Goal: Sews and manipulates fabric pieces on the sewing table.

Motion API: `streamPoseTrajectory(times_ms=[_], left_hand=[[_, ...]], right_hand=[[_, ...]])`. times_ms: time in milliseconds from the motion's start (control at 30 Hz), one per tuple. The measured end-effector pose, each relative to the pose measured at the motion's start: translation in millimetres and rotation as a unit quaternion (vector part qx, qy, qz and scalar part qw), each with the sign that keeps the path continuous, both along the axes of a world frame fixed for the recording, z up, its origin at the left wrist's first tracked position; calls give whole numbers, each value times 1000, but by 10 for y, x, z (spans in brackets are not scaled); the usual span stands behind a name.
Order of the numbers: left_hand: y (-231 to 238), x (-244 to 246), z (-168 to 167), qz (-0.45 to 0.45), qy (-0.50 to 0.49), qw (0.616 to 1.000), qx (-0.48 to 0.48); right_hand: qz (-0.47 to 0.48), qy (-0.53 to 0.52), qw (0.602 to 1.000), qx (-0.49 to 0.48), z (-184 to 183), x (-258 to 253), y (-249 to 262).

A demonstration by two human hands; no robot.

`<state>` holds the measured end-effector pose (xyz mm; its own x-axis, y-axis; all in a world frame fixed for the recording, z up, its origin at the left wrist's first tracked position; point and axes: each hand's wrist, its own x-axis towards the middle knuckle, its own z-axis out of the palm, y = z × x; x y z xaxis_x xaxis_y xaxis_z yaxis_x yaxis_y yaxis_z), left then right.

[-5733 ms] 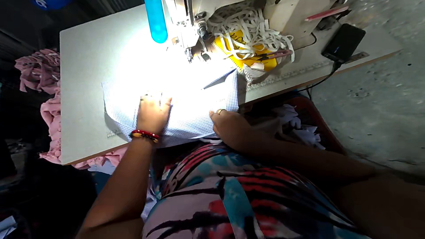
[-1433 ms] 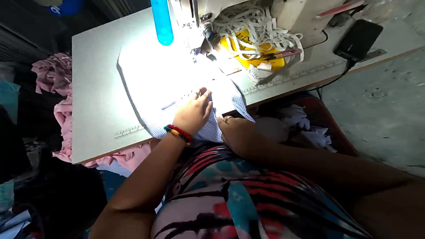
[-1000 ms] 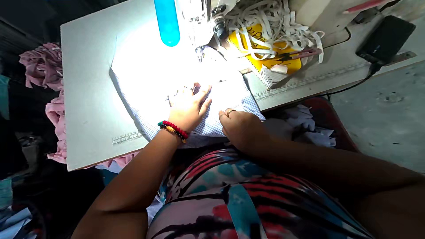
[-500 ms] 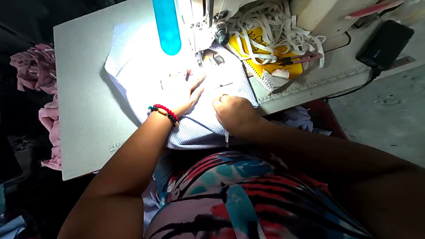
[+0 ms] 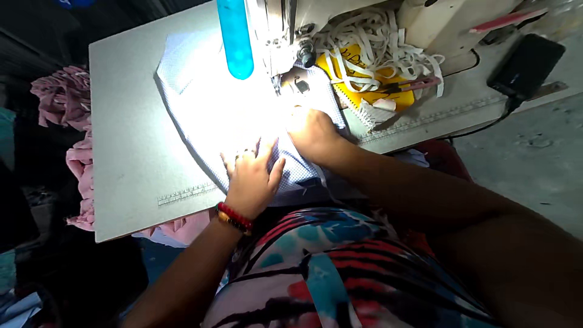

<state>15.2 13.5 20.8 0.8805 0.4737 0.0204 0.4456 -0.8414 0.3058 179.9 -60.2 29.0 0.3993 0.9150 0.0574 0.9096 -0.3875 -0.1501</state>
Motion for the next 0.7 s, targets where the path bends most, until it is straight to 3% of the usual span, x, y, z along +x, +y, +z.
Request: streamPoseTrajectory(times_ms=[67, 167, 300, 367, 433, 500, 567, 700], left_hand=[[126, -207, -135, 28, 36, 998, 35], [744, -348, -175, -25, 74, 995, 63], [1588, -169, 29, -86, 98, 982, 139], [1426, 72, 230, -13, 94, 989, 115], [841, 322, 261, 38, -14, 999, 31], [283, 482, 210, 56, -80, 990, -98], [4, 526, 50, 66, -108, 980, -152], [-153, 586, -41, 84, -41, 990, -103]], right_hand=[[-22, 3, 998, -58, 69, 16, 70], [-32, 8, 996, -85, 96, 37, 138], [-25, -17, 992, -122, 39, -40, 238], [-50, -1, 994, -95, 33, -90, 232], [-85, 26, 996, -30, 57, -123, 101], [-83, 1, 989, 122, -7, -162, -165], [-80, -10, 970, 230, -95, -215, -470], [-151, 138, 974, 98, -39, -337, -748]])
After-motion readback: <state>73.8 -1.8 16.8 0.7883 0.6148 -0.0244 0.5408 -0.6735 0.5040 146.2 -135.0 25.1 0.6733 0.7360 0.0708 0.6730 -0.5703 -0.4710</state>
